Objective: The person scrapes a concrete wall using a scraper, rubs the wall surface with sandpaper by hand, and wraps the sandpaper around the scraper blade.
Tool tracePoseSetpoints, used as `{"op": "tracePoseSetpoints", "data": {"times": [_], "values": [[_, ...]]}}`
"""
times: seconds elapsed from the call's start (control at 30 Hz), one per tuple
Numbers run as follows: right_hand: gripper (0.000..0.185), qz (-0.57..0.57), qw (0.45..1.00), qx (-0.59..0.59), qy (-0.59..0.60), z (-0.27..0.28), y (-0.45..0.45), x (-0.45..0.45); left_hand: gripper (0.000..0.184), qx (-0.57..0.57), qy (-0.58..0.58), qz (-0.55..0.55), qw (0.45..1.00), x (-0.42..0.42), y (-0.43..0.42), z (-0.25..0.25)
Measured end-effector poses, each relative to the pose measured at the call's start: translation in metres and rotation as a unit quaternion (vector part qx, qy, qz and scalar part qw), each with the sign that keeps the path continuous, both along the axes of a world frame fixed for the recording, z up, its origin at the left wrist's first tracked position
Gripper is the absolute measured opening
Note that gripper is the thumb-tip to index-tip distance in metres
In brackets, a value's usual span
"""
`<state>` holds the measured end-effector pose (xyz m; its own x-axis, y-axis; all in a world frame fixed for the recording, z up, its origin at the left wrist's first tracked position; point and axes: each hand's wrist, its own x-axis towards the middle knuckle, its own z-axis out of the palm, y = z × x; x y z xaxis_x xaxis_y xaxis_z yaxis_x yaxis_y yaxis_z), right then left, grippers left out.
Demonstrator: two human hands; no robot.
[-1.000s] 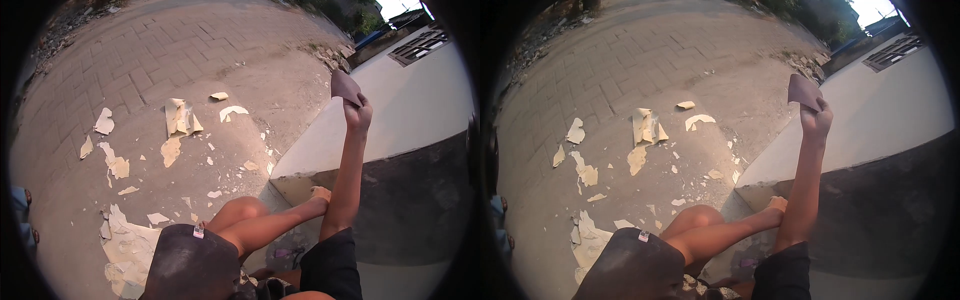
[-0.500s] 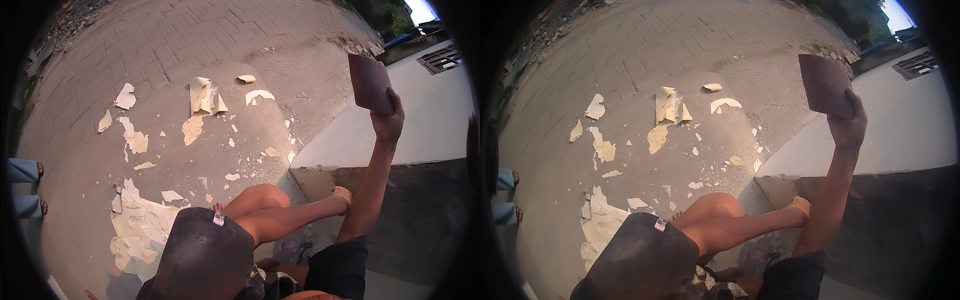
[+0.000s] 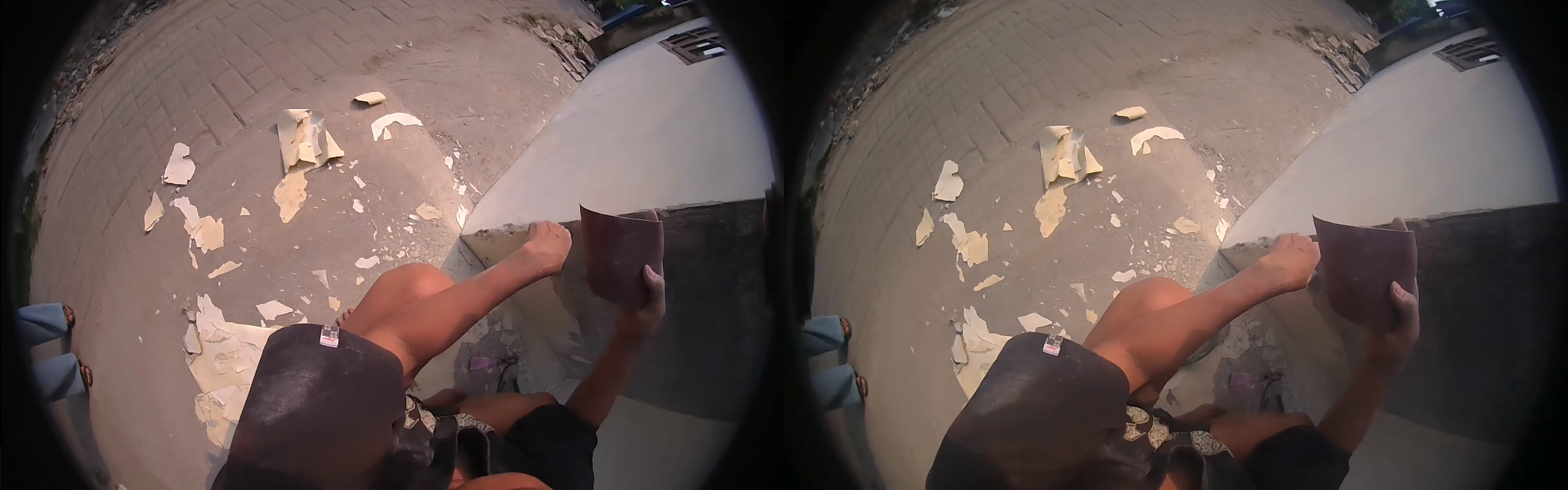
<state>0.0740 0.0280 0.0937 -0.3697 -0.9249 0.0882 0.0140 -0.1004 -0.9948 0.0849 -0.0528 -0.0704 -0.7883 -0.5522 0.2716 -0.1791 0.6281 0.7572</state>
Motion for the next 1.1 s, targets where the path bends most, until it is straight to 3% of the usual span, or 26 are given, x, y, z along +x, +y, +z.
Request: {"op": "tracePoseSetpoints", "data": {"times": [0.03,0.13,0.2,0.3,0.4,0.63,0.73,0.8,0.9,0.97,1.0,1.07,1.1], "values": [[0.066,-0.036,0.999,0.016,0.014,0.003,0.020,-0.005,0.030,0.034,-0.075,-0.078,0.994,0.007,-0.014,0.015],[0.066,-0.119,0.988,0.076,0.064,-0.007,0.070,-0.028,0.045,0.018,-0.047,-0.139,0.989,0.017,-0.026,0.020],[0.061,-0.125,0.987,0.102,0.024,-0.029,0.097,-0.049,0.051,0.032,-0.053,-0.237,0.970,0.020,-0.027,0.026],[0.050,-0.160,0.980,0.114,-0.005,-0.052,0.111,-0.056,0.049,0.057,-0.035,-0.310,0.948,0.021,-0.013,0.028],[0.047,-0.156,0.981,0.112,-0.039,-0.050,0.113,-0.058,0.043,0.165,-0.008,-0.363,0.917,0.019,0.000,0.039],[0.050,-0.153,0.973,0.161,-0.065,-0.070,0.130,-0.071,0.037,0.156,-0.026,-0.342,0.926,0.024,0.004,0.045],[0.059,-0.157,0.953,0.234,0.112,-0.108,0.148,-0.089,0.040,0.109,-0.022,-0.327,0.939,0.012,0.004,0.035],[0.062,-0.065,0.967,0.222,0.105,-0.087,0.119,-0.080,0.042,0.142,-0.014,-0.341,0.929,0.011,0.004,0.030],[0.060,-0.004,0.947,0.297,0.124,-0.068,0.120,-0.063,0.041,0.098,-0.046,-0.330,0.938,0.010,0.010,0.025],[0.049,-0.107,0.951,0.287,0.054,-0.068,0.145,-0.053,0.041,0.143,-0.022,-0.291,0.946,0.014,0.015,0.027],[0.044,-0.160,0.955,0.246,0.054,-0.062,0.144,-0.060,0.037,0.096,-0.017,-0.258,0.961,0.015,0.013,0.026],[0.040,-0.373,0.912,-0.007,0.167,-0.023,0.153,-0.050,0.031,0.048,0.038,-0.184,0.981,0.010,0.009,0.036],[0.040,-0.437,0.872,-0.064,0.209,0.002,0.161,-0.053,0.030,0.054,0.054,-0.155,0.985,0.004,0.005,0.041]]}}
